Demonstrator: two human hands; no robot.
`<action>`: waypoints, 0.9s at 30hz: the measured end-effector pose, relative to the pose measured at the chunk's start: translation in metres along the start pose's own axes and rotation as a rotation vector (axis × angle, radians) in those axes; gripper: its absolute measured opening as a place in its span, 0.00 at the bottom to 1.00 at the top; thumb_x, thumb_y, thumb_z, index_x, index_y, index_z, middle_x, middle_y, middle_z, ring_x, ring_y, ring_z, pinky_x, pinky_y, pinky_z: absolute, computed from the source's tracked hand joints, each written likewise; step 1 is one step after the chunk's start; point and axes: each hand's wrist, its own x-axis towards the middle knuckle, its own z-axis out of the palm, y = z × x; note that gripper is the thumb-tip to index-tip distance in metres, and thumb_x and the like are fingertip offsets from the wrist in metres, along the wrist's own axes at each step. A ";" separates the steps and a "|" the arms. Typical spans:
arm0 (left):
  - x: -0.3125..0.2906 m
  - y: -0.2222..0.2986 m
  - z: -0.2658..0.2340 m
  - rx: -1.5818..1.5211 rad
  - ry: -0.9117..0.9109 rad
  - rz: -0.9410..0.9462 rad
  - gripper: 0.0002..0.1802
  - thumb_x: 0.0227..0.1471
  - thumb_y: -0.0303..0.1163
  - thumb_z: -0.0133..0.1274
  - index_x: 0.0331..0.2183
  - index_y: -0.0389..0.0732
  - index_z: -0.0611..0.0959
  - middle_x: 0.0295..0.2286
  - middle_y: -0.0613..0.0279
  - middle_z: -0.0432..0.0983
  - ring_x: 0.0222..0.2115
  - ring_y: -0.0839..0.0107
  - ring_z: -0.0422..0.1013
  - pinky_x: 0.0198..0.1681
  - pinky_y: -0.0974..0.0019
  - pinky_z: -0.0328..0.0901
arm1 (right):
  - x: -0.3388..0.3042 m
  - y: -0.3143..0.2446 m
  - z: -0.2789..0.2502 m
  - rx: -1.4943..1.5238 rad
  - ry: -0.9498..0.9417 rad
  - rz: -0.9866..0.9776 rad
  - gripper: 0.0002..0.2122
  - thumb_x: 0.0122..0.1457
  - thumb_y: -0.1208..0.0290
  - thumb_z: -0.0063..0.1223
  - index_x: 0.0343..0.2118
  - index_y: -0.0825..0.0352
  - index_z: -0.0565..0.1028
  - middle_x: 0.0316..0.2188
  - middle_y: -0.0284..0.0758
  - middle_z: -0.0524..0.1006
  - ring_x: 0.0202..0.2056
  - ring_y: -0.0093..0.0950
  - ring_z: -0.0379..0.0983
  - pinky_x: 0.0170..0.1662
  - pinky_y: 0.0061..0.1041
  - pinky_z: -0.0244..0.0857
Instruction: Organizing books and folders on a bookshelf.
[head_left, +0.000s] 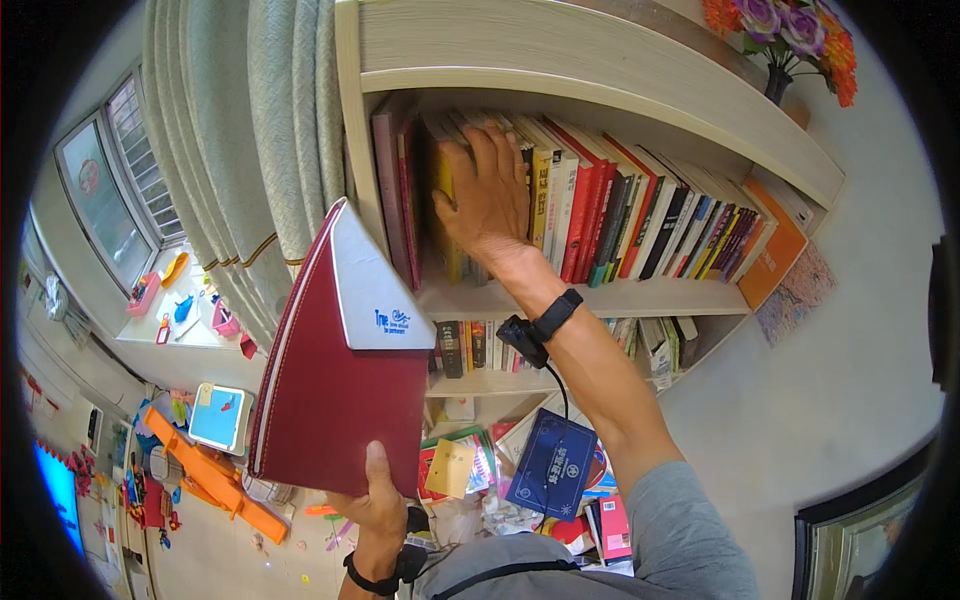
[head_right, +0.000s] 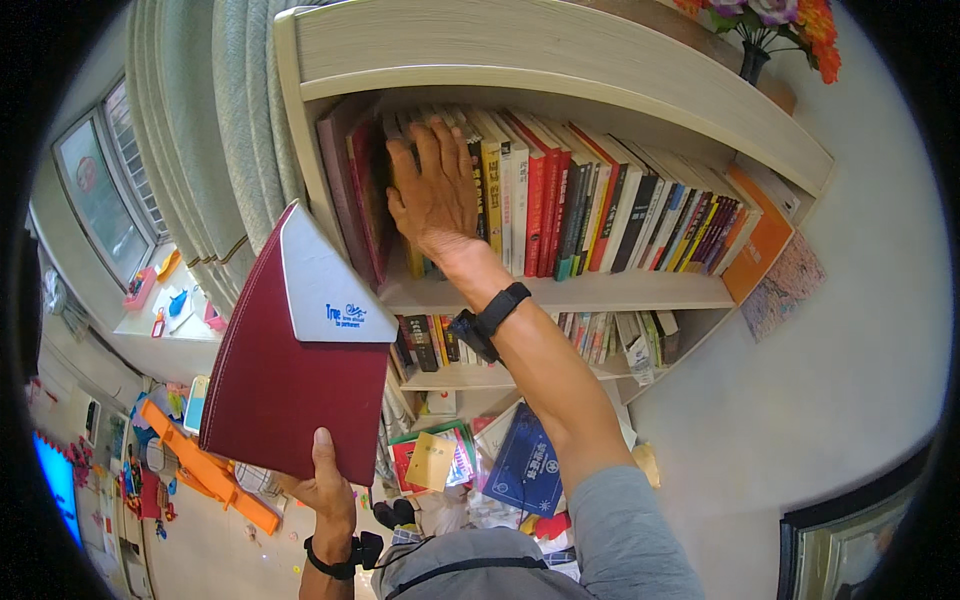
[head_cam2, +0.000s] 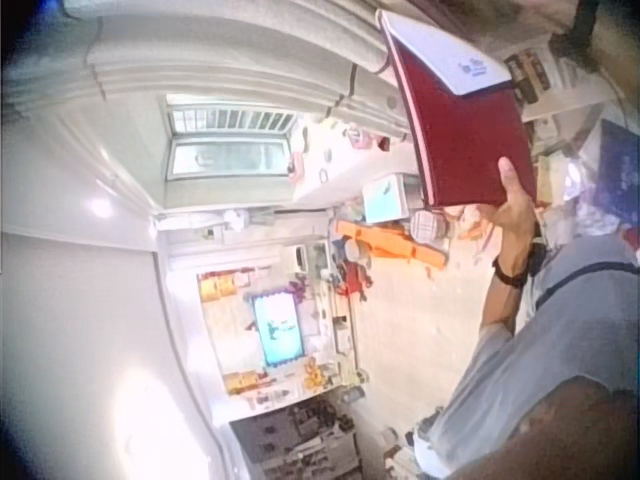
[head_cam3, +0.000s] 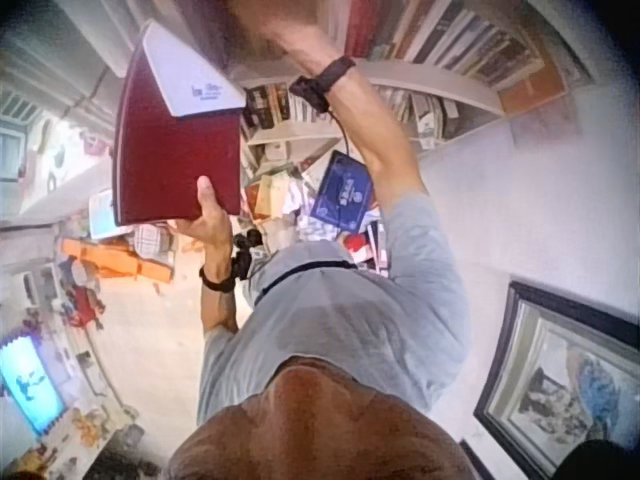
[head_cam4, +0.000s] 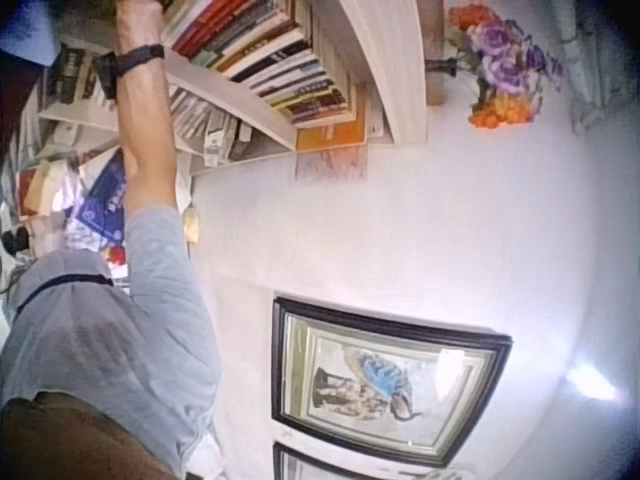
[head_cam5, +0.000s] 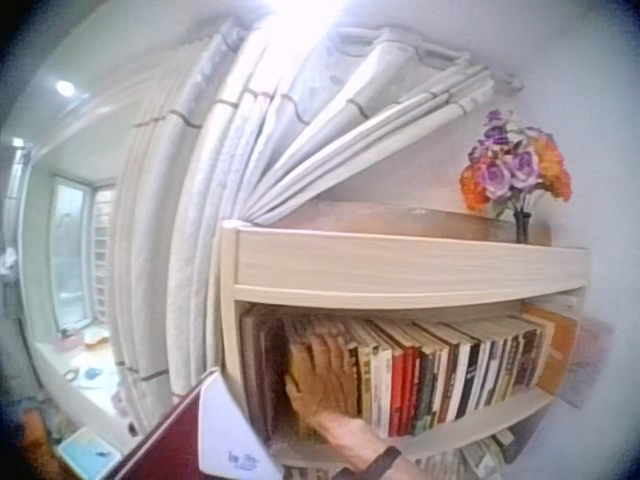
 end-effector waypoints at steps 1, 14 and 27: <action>0.000 -0.002 -0.002 0.003 -0.003 0.007 0.25 0.59 0.24 0.56 0.57 0.33 0.71 0.49 0.53 0.74 0.47 0.66 0.73 0.53 0.61 0.69 | 0.001 -0.003 0.000 -0.003 -0.014 0.004 0.25 0.50 0.65 0.66 0.51 0.64 0.72 0.57 0.47 0.67 0.64 0.47 0.55 0.70 0.48 0.44; 0.002 -0.001 -0.003 0.037 -0.048 0.011 0.23 0.59 0.25 0.57 0.55 0.33 0.73 0.49 0.54 0.74 0.47 0.67 0.73 0.53 0.63 0.67 | 0.005 -0.013 0.001 0.065 0.005 0.052 0.30 0.51 0.53 0.68 0.53 0.66 0.72 0.58 0.49 0.66 0.64 0.50 0.53 0.69 0.52 0.43; 0.003 -0.004 -0.006 0.048 -0.047 0.046 0.24 0.58 0.25 0.57 0.55 0.32 0.72 0.49 0.54 0.74 0.47 0.67 0.72 0.53 0.62 0.66 | 0.004 -0.012 0.003 0.040 -0.032 0.056 0.32 0.48 0.60 0.68 0.56 0.67 0.68 0.59 0.50 0.64 0.65 0.49 0.52 0.71 0.51 0.40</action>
